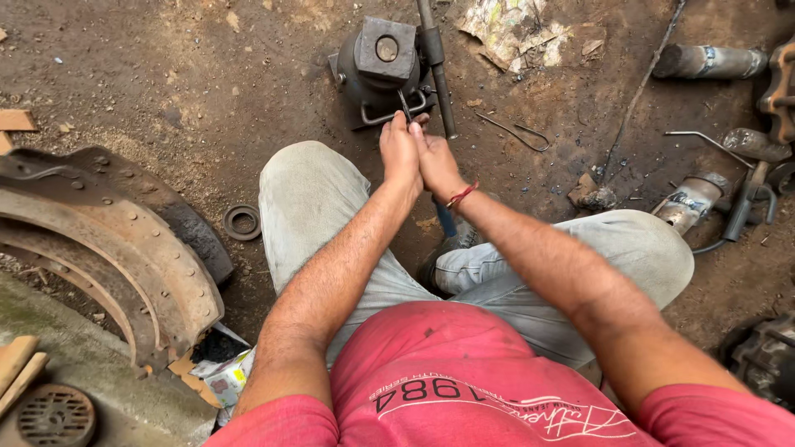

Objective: The person works on a heavy automotive component on the floor, using a metal rod to pry or position internal parts, and then uses a screwdriver to adjust or secure a small pin inside the housing.

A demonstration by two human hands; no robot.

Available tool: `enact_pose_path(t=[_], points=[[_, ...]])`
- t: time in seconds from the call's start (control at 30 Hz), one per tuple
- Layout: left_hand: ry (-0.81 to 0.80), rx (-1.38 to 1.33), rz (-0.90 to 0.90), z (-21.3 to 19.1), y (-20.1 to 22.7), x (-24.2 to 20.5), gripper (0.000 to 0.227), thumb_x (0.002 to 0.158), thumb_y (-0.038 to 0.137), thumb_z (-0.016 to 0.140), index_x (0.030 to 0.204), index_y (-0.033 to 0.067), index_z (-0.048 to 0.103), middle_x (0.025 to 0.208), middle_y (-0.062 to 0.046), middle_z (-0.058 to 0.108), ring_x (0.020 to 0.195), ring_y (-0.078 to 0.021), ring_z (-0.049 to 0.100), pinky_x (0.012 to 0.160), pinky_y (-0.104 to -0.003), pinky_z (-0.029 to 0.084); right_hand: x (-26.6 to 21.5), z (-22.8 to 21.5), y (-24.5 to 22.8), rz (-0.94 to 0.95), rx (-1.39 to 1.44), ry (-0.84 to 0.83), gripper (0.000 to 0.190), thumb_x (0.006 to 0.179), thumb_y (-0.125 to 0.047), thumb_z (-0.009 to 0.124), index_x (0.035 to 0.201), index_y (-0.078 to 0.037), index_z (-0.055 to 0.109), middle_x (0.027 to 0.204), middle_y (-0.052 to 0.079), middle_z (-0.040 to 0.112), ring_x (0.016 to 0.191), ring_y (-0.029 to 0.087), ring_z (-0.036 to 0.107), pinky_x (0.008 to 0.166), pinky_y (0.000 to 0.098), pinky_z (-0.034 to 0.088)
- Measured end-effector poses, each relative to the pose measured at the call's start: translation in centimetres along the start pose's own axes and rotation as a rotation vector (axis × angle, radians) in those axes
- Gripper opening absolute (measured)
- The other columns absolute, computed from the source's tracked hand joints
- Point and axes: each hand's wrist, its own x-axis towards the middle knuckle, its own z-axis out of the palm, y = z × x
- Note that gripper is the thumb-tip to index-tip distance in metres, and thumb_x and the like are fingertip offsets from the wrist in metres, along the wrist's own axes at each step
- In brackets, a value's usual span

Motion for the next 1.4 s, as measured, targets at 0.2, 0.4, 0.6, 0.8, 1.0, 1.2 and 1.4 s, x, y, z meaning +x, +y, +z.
enact_pose_path(t=[0.2, 0.4, 0.6, 0.8, 1.0, 1.2, 1.4], points=[[-0.161, 0.0, -0.103, -0.8, 1.0, 0.6, 0.048, 0.106, 0.031, 0.048, 0.086, -0.0052, 0.071, 0.084, -0.013, 0.074, 0.068, -0.0172, 0.065, 0.065, -0.032, 0.053, 0.6, 1.6, 2.2, -0.199, -0.217, 0.177, 0.064, 0.11, -0.048, 0.041, 0.086, 0.003, 0.07, 0.075, 0.016, 0.072, 0.067, 0.027, 0.069, 0.063, 0.0396, 0.053], [-0.15, 0.093, -0.036, -1.3, 0.8, 0.4, 0.049, 0.108, 0.035, 0.052, 0.08, -0.0018, 0.068, 0.076, -0.008, 0.067, 0.063, -0.0138, 0.056, 0.059, -0.031, 0.047, 0.3, 1.8, 1.8, -0.222, -0.345, 0.282, 0.059, 0.108, -0.045, 0.045, 0.085, 0.003, 0.071, 0.078, 0.023, 0.071, 0.07, 0.038, 0.07, 0.06, 0.0452, 0.052], [-0.162, 0.035, 0.001, -1.2, 0.6, 0.3, 0.045, 0.106, 0.036, 0.056, 0.08, 0.0001, 0.065, 0.075, -0.007, 0.067, 0.066, -0.015, 0.06, 0.062, -0.031, 0.05, -0.1, 1.9, 1.5, -0.251, -0.313, 0.286, 0.058, 0.108, -0.043, 0.046, 0.084, 0.003, 0.07, 0.072, 0.02, 0.07, 0.061, 0.033, 0.069, 0.056, 0.0434, 0.051], [-0.155, 0.004, -0.013, -1.4, 0.9, 0.0, 0.043, 0.105, 0.036, 0.057, 0.082, 0.0004, 0.062, 0.076, -0.007, 0.065, 0.069, -0.0154, 0.06, 0.064, -0.032, 0.052, -0.1, 2.0, 1.8, -0.195, -0.268, 0.254, 0.058, 0.109, -0.041, 0.046, 0.077, 0.003, 0.068, 0.062, 0.011, 0.067, 0.052, 0.019, 0.063, 0.048, 0.0376, 0.047], [-0.135, 0.02, 0.003, -1.3, 0.4, 0.3, 0.044, 0.106, 0.036, 0.057, 0.081, 0.0005, 0.061, 0.075, -0.007, 0.065, 0.068, -0.0154, 0.06, 0.064, -0.032, 0.052, 0.0, 1.9, 1.8, -0.204, -0.239, 0.238, 0.06, 0.109, -0.042, 0.046, 0.075, 0.003, 0.068, 0.062, 0.009, 0.065, 0.053, 0.017, 0.061, 0.047, 0.0369, 0.047], [-0.163, 0.038, 0.033, -1.5, 0.4, 0.6, 0.044, 0.107, 0.034, 0.055, 0.08, 0.0001, 0.062, 0.076, -0.007, 0.065, 0.068, -0.0149, 0.059, 0.065, -0.032, 0.051, 0.0, 2.0, 1.6, -0.166, -0.235, 0.236, 0.062, 0.108, -0.044, 0.045, 0.073, 0.003, 0.067, 0.06, 0.01, 0.065, 0.051, 0.019, 0.06, 0.047, 0.0376, 0.046], [-0.177, 0.06, -0.016, -1.2, 0.8, 0.7, 0.049, 0.107, 0.032, 0.048, 0.082, -0.0039, 0.068, 0.078, -0.01, 0.071, 0.069, -0.0175, 0.064, 0.067, -0.034, 0.053, 0.0, 1.3, 0.9, -0.207, -0.24, 0.174, 0.066, 0.111, -0.046, 0.042, 0.075, 0.004, 0.065, 0.063, 0.015, 0.066, 0.056, 0.025, 0.065, 0.054, 0.0403, 0.049]])
